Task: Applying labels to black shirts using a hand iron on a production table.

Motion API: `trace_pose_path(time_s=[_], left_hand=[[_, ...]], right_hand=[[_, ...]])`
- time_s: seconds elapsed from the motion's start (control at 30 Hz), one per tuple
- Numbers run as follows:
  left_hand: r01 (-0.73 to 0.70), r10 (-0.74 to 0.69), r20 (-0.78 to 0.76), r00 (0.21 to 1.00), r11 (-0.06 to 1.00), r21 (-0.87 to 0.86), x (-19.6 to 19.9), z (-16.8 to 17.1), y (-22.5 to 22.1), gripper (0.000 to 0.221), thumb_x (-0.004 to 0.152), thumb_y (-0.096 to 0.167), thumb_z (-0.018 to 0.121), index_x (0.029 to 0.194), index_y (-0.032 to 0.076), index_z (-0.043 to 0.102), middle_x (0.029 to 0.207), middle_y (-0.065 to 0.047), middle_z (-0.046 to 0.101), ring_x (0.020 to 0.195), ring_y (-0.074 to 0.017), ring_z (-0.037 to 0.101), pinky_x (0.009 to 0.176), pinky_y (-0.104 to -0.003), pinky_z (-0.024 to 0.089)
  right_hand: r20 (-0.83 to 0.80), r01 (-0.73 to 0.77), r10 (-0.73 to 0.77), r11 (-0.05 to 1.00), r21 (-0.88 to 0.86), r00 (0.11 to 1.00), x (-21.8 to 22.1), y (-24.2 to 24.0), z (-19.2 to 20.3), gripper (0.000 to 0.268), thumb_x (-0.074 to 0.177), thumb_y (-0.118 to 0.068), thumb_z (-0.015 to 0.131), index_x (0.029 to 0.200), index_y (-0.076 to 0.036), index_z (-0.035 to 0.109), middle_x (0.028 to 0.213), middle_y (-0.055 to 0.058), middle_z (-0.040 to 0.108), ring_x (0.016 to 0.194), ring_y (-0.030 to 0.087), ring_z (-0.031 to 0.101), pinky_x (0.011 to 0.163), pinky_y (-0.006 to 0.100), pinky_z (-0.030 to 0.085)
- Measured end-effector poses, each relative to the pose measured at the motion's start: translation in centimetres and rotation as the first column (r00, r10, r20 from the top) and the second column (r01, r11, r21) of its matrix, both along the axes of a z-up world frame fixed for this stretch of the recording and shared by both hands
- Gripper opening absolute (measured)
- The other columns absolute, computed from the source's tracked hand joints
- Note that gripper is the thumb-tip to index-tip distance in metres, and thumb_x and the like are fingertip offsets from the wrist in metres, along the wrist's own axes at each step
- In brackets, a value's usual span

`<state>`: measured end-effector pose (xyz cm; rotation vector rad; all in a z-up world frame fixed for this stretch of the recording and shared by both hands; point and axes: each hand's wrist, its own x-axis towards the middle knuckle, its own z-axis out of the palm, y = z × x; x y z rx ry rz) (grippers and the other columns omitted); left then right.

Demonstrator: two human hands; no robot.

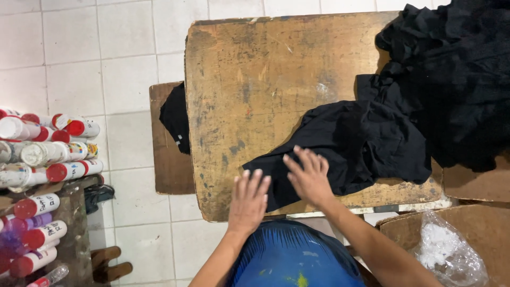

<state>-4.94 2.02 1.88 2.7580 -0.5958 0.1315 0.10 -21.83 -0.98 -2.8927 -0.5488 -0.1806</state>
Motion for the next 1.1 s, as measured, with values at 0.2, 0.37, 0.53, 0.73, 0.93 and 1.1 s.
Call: trace_pose_path(time_s=[0.2, 0.37, 0.53, 0.73, 0.93, 1.1], left_hand=[[0.136, -0.106, -0.197, 0.975, 0.981, 0.141, -1.4, -1.8, -1.6, 0.063, 0.101, 0.038, 0.044, 0.16, 0.022, 0.029, 0.17, -0.01, 0.016, 0.155, -0.0393, 0.011, 0.124, -0.058, 0.009], [0.156, -0.127, -0.188, 0.974, 0.977, 0.148, -1.4, 0.2, -1.4, 0.061, 0.1, 0.036, 0.052, 0.156, 0.017, 0.039, 0.164, -0.012, 0.031, 0.151, -0.041, 0.023, 0.119, -0.057, 0.022], [0.093, -0.08, -0.126, 0.989, 0.99, 0.103, 0.3, -0.9, -2.9, 0.061, 0.098, 0.035, 0.052, 0.155, 0.016, 0.039, 0.164, -0.013, 0.029, 0.149, -0.0375, 0.028, 0.121, -0.056, 0.022], [0.158, -0.113, -0.277, 0.954, 0.977, 0.144, 4.5, -0.9, -4.6, 0.066, 0.1, 0.04, 0.049, 0.16, 0.018, 0.032, 0.169, -0.01, 0.021, 0.156, -0.0371, 0.014, 0.126, -0.054, 0.014], [0.088, 0.078, -0.465, 0.882, 0.942, 0.323, 3.6, 0.2, -2.7, 0.085, 0.098, 0.068, 0.031, 0.164, 0.019, 0.01, 0.172, -0.012, -0.002, 0.157, -0.0386, -0.006, 0.126, -0.056, -0.003], [0.109, 0.061, -0.464, 0.883, 0.937, 0.331, 3.6, 0.9, -2.2, 0.088, 0.098, 0.07, 0.031, 0.164, 0.018, 0.007, 0.172, -0.013, -0.006, 0.156, -0.0385, -0.008, 0.125, -0.058, -0.003]], right_hand=[[-0.021, 0.098, -0.103, 0.982, -0.16, 0.994, 8.9, -1.5, 0.8, 0.028, 0.088, -0.047, 0.07, 0.11, -0.031, 0.065, 0.156, 0.004, 0.037, 0.143, 0.032, 0.031, 0.111, 0.055, 0.022], [0.052, 0.083, -0.078, 0.99, -0.116, 0.996, 9.7, -1.0, 3.5, 0.024, 0.085, -0.031, 0.08, 0.096, -0.018, 0.064, 0.143, 0.009, 0.049, 0.136, 0.035, 0.039, 0.104, 0.057, 0.028], [0.136, 0.069, -0.071, 0.997, 0.02, 0.988, 6.1, -1.1, 2.7, 0.019, 0.103, -0.034, 0.059, 0.119, -0.024, 0.063, 0.133, 0.003, 0.05, 0.129, 0.028, 0.044, 0.106, 0.048, 0.029], [-0.114, -0.241, 0.237, 0.97, -0.026, 0.965, 0.4, -3.2, -0.1, 0.07, 0.096, -0.047, 0.055, 0.157, -0.017, 0.038, 0.166, 0.012, 0.029, 0.154, 0.031, 0.025, 0.122, 0.049, 0.02], [-0.273, -0.047, 0.02, 0.995, -0.092, 0.962, -0.8, -3.0, 1.1, 0.084, 0.096, -0.057, 0.05, 0.162, -0.012, 0.025, 0.171, 0.017, 0.015, 0.156, 0.036, 0.012, 0.124, 0.057, 0.008], [-0.093, -0.301, 0.291, 0.945, -0.128, 0.952, -2.6, -0.4, -0.1, 0.082, 0.096, -0.062, 0.044, 0.161, -0.015, 0.027, 0.169, 0.011, 0.022, 0.157, 0.031, 0.018, 0.126, 0.053, 0.012]])
